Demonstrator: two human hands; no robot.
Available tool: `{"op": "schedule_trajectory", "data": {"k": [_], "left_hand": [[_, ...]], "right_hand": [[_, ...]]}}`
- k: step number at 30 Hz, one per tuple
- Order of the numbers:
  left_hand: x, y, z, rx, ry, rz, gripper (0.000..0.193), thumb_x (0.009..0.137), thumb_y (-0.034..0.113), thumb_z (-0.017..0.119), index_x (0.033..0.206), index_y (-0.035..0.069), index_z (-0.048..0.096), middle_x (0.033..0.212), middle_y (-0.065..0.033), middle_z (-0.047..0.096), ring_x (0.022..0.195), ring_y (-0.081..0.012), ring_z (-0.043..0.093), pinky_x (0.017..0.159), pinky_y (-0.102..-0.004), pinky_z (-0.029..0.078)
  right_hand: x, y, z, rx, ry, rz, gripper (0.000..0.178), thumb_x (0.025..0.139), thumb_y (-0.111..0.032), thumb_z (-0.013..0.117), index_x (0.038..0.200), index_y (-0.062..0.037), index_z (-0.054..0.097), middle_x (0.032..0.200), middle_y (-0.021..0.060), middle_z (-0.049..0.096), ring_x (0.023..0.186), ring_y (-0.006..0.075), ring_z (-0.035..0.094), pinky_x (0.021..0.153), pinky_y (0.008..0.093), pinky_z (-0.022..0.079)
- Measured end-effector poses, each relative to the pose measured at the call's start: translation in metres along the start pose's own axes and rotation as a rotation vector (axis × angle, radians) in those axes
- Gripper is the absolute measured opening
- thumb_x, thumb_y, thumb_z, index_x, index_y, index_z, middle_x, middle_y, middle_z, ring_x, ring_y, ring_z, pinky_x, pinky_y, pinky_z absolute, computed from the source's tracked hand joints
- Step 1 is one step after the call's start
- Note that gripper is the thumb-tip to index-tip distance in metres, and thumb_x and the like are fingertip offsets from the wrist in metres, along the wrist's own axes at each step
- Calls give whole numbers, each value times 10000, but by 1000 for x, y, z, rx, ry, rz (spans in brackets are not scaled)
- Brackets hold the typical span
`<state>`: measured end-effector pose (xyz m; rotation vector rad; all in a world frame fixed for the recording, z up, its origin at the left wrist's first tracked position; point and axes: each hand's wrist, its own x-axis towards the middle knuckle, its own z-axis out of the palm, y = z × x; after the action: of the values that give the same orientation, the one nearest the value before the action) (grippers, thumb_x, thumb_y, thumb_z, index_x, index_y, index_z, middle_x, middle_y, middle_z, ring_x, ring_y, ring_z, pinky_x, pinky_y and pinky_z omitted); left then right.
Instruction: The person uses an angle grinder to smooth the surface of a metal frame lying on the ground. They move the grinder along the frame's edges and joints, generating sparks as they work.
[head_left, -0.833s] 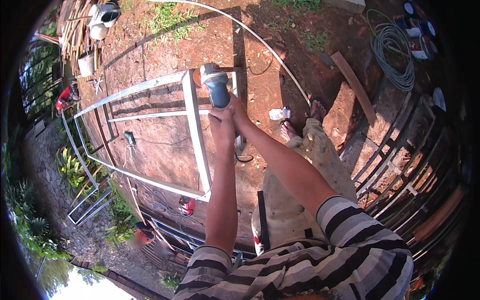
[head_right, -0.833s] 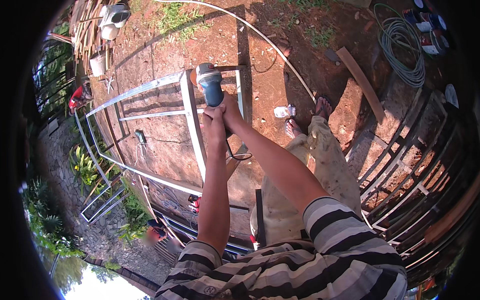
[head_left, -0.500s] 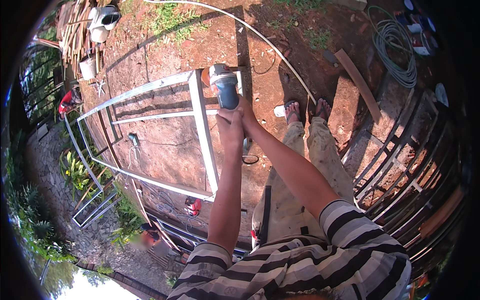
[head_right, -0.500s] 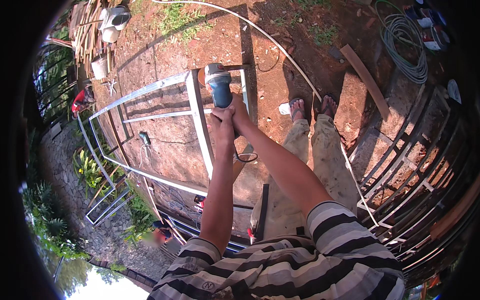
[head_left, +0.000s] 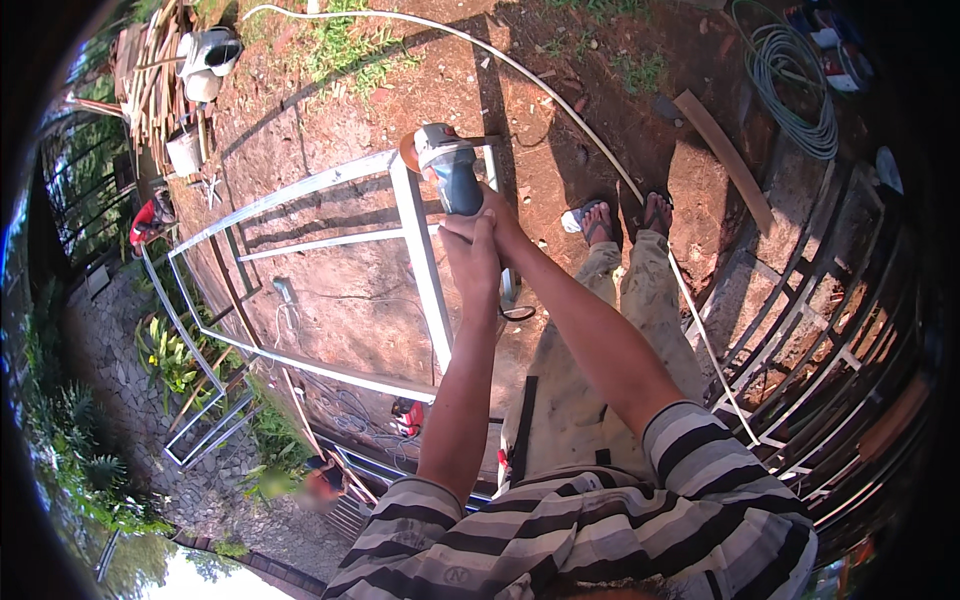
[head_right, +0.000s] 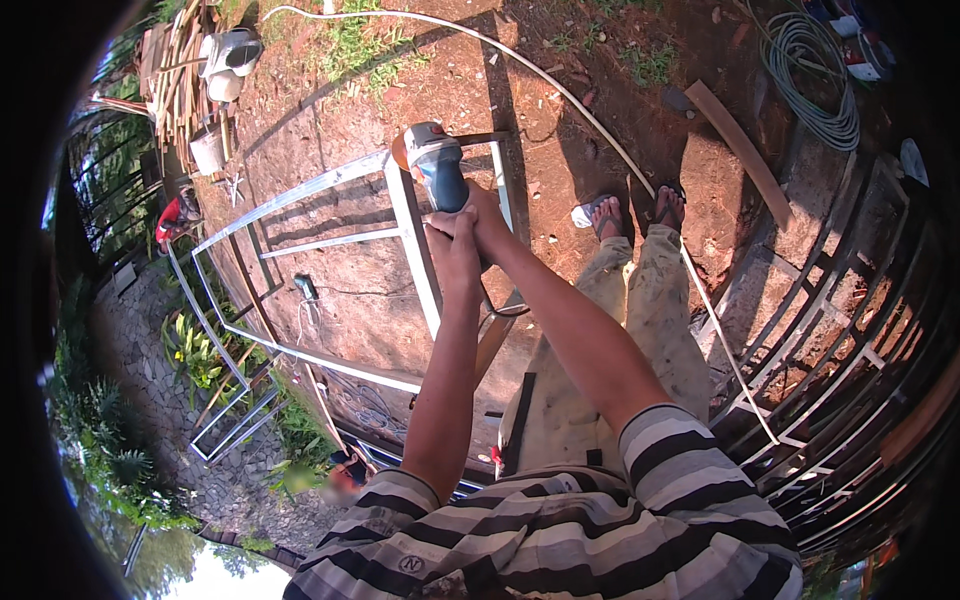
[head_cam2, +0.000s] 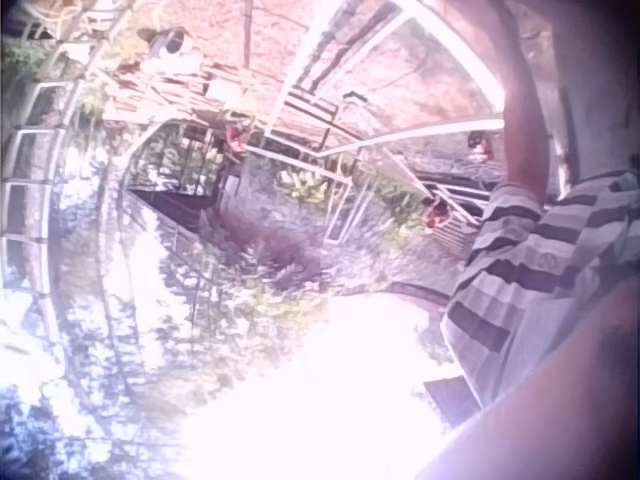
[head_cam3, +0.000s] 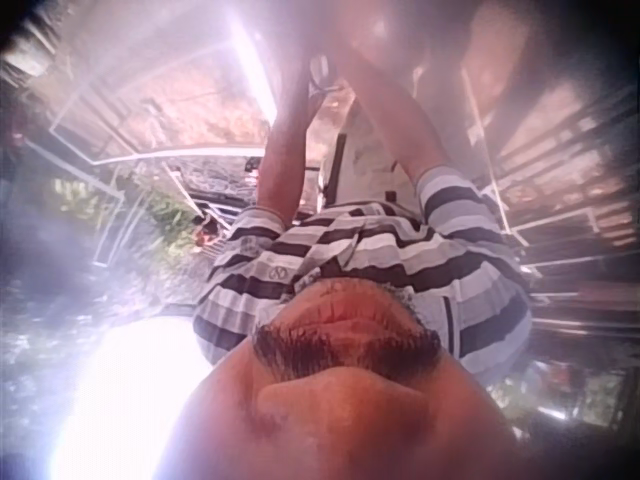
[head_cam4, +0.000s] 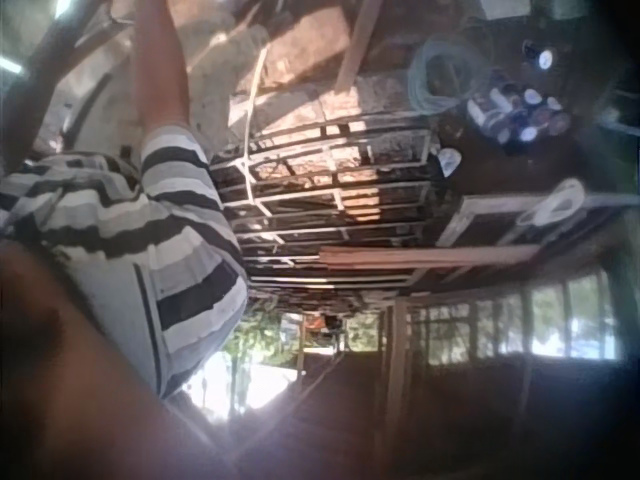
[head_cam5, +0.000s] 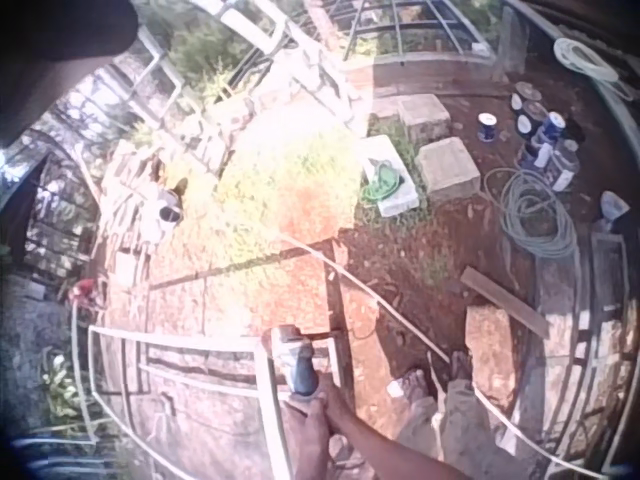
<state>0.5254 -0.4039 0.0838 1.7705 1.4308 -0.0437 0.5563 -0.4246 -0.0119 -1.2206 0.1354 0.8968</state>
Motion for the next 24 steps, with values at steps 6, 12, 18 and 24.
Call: {"op": "schedule_trajectory", "data": {"k": [6, 12, 18, 24], "left_hand": [[10, -18, 16, -49, 6, 10, 611, 900, 372, 743, 1256, -70, 517, 1169, -255, 645, 1104, -335, 656, 997, -444, 494], [16, -26, 11, -68, -58, -53, 703, 886, 407, 762, 1383, -19, 505, 1276, -221, 621, 1179, -305, 618, 1044, -434, 467], [2, -18, 15, 46, 34, 21, 591, 887, 343, 746, 1233, -82, 525, 1145, -249, 646, 1069, -337, 655, 971, -449, 498], [8, -33, 7, 115, -7, -25, 631, 899, 424, 727, 1316, -17, 555, 1235, -226, 647, 1165, -329, 632, 1031, -456, 463]], "right_hand": [[7, 9, -9, 69, -52, -2, 447, 731, -311, 859, 958, -13, 616, 860, 57, 670, 793, 170, 618, 729, 352, 520], [8, 26, -7, 109, -75, 46, 403, 747, -302, 854, 928, -28, 623, 843, 57, 662, 783, 172, 615, 719, 369, 518], [-2, 22, -9, 106, -61, 8, 429, 740, -313, 876, 940, -24, 631, 861, 72, 674, 811, 184, 636, 743, 368, 519], [-2, 41, 0, 156, -33, 38, 518, 746, -317, 879, 1072, 2, 632, 933, 98, 682, 873, 198, 650, 807, 368, 527]]}}
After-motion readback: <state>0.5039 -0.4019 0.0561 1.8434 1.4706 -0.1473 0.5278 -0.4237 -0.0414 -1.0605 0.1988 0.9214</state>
